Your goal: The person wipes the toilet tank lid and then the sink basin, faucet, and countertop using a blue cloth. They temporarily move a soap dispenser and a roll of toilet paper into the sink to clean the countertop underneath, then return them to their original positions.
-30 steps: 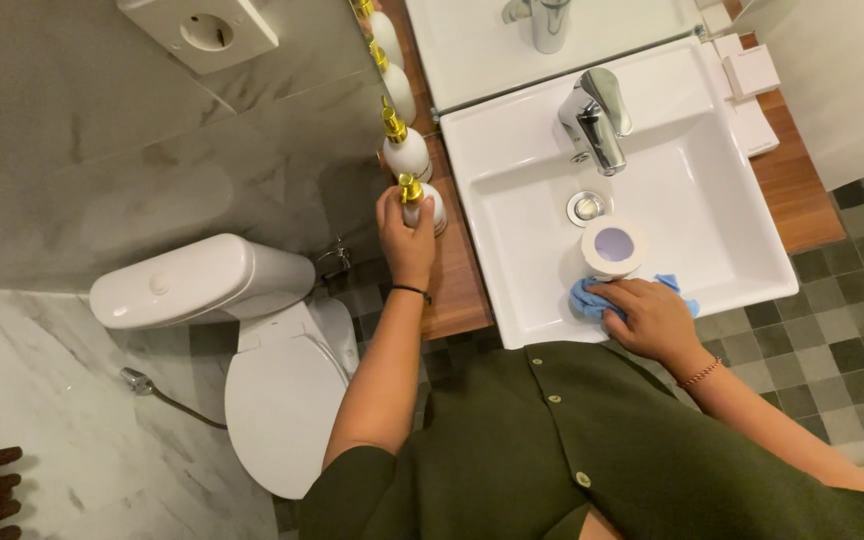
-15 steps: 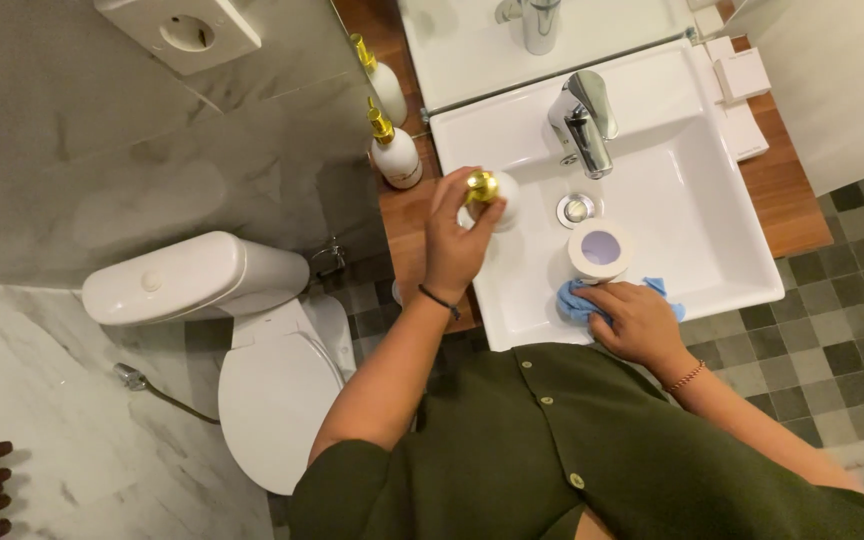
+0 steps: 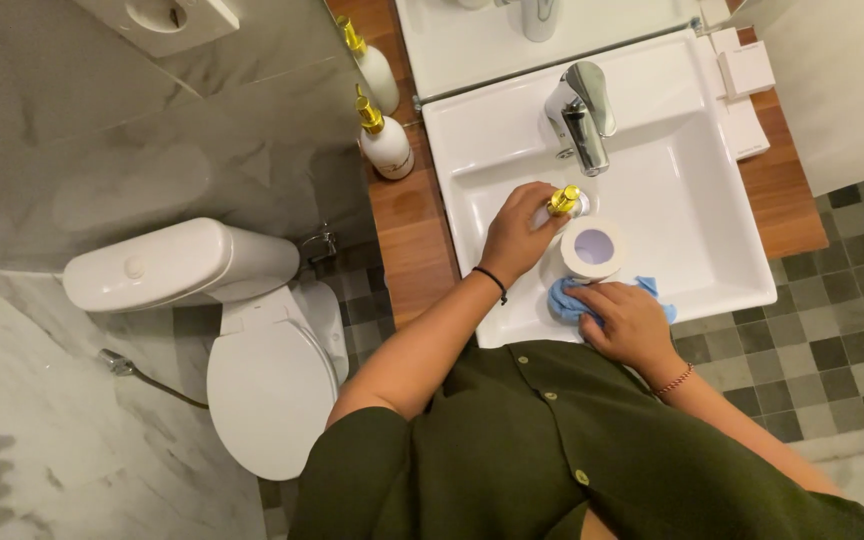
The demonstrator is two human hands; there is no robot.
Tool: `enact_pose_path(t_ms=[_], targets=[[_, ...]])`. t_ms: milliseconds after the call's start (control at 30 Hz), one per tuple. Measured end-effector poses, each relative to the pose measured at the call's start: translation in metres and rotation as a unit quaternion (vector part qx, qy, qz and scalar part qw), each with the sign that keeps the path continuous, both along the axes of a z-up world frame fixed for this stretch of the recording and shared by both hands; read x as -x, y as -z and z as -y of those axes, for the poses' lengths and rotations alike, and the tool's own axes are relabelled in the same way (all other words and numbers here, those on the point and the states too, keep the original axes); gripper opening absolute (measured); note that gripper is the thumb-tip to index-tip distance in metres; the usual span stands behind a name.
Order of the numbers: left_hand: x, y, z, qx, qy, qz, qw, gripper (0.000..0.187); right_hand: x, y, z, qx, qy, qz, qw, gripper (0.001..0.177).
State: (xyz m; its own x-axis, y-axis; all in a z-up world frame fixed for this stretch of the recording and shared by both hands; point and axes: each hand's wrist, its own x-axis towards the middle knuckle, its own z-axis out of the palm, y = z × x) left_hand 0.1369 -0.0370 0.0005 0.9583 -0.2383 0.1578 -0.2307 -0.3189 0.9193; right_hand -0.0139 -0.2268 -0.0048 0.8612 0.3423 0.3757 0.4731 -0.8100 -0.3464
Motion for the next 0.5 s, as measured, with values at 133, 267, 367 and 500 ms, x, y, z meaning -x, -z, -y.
enact_pose_path(t_ms=[133, 267, 367, 500], targets=[[0.001, 0.006, -0.001, -0.026, 0.007, -0.026, 0.999, 0.034, -0.001, 0.003, 0.001, 0.001, 0.0, 0.003, 1.0, 0.036], [0.001, -0.015, -0.006, -0.063, 0.048, -0.059, 0.995, 0.044, 0.0, 0.003, 0.001, 0.004, 0.004, 0.002, 1.0, 0.036], [0.001, -0.016, -0.014, -0.071, 0.056, -0.031, 0.995, 0.058, 0.001, 0.001, 0.0, -0.004, 0.003, -0.006, 1.0, 0.035], [-0.004, -0.024, -0.038, 0.004, -0.091, 0.258, 0.962, 0.051, 0.0, 0.005, 0.001, 0.007, 0.005, 0.001, 1.0, 0.035]])
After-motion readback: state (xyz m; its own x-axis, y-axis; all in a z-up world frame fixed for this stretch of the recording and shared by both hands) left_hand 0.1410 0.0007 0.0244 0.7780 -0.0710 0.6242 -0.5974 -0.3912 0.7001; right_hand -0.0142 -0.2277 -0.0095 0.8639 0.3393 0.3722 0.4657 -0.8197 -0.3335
